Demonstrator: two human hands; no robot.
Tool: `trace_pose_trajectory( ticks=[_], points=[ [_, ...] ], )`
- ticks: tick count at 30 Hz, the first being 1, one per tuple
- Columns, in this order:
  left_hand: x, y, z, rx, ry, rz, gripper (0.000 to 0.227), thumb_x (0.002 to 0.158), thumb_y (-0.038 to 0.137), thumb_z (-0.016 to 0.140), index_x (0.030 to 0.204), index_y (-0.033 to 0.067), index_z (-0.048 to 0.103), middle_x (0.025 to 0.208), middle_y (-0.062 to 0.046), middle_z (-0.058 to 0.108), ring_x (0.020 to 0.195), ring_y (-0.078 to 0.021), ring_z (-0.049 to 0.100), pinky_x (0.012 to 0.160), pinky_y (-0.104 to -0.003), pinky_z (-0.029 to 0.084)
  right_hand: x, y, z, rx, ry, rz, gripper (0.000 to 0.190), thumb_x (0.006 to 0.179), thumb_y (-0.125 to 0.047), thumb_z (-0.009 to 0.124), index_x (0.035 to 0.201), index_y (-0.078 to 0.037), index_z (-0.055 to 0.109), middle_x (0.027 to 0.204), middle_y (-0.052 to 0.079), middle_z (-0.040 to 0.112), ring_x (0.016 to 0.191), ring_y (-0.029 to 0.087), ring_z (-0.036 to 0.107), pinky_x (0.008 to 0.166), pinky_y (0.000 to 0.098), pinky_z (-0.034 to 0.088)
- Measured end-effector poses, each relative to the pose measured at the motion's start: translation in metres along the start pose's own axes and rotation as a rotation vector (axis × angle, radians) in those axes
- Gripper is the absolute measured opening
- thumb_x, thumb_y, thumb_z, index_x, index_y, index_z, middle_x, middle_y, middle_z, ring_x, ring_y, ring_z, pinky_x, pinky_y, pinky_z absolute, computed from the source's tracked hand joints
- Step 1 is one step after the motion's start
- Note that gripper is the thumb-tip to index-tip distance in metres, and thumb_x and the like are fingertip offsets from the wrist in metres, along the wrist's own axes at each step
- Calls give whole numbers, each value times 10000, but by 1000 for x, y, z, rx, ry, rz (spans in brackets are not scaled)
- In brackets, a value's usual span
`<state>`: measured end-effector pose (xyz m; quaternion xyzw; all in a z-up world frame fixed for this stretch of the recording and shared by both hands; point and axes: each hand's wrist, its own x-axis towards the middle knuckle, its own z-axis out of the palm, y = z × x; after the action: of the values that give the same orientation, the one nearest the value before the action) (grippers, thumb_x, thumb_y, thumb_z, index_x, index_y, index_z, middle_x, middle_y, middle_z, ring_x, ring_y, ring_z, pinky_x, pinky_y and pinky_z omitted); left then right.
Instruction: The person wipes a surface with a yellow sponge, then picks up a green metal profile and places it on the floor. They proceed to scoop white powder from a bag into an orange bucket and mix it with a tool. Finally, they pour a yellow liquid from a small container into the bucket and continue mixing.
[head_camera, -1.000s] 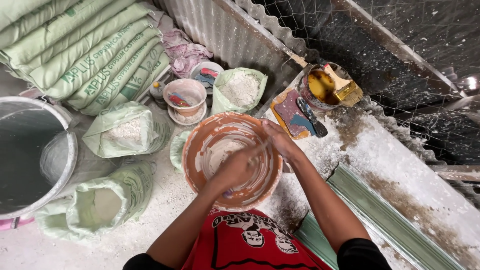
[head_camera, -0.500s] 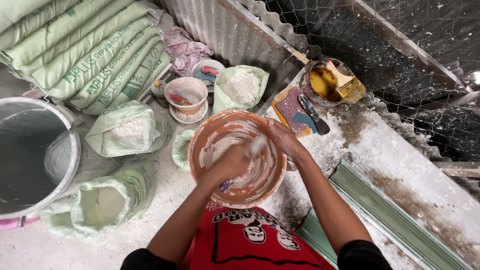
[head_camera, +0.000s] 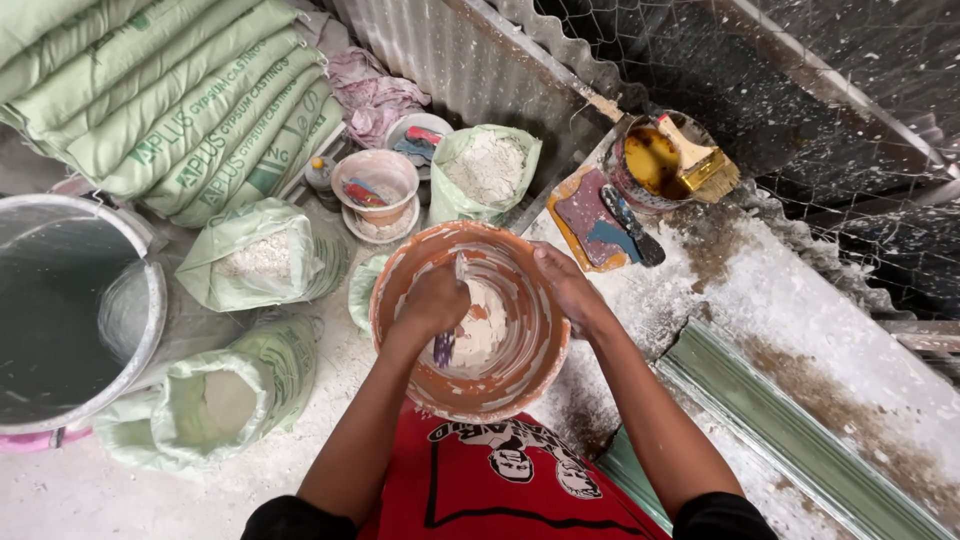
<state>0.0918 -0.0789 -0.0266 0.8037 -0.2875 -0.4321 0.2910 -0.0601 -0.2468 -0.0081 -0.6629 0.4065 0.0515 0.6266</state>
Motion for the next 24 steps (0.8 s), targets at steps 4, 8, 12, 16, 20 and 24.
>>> trace_pose_trajectory(
  ticks=[4,8,12,16,20,24],
  points=[
    [9,18,12,-29,-133,-27,254,987,132,493,1108,-17,659,1034,-275,749,733,-263,751,678,-413,568,3,-7,8,-94,2,-28,551,1054,-490,326,1483,-184,489,1427,99,550,1341,252,482,1125,458,386],
    [8,17,23,-12,-236,258,258,942,133,575,1163,21,645,1025,-248,706,783,-296,721,663,-396,559,-4,-19,6,142,-63,-99,539,1044,-458,359,1391,-107,575,1270,151,690,1216,284,633,1070,469,506],
    [-37,52,-53,-126,-59,-67,258,952,122,492,1119,-2,646,1009,-177,716,624,-258,749,539,-379,604,-4,-13,6,158,-33,-74,520,1045,-441,382,1421,-120,543,1282,120,663,1210,245,604,1050,435,490],
    [-11,34,-19,-111,-107,-36,260,977,95,489,1092,-59,665,893,-283,747,593,-255,750,556,-357,593,8,-7,8,35,-15,-171,529,1057,-456,390,1408,-100,565,1285,110,664,1218,214,589,1061,405,465],
    [-9,30,-10,-218,-217,109,330,961,118,530,1267,-2,557,929,-182,714,594,-233,739,538,-334,618,4,-22,6,57,-22,-228,527,1050,-459,414,1375,-88,599,1213,106,699,1142,206,630,1022,381,499],
    [-33,50,-39,-204,-16,-58,473,973,125,494,1445,125,525,925,-156,737,605,-218,726,525,-333,600,-8,-28,8,37,5,-160,478,1046,-436,427,1345,-111,610,1182,49,703,1112,151,634,987,321,499]
  ],
)
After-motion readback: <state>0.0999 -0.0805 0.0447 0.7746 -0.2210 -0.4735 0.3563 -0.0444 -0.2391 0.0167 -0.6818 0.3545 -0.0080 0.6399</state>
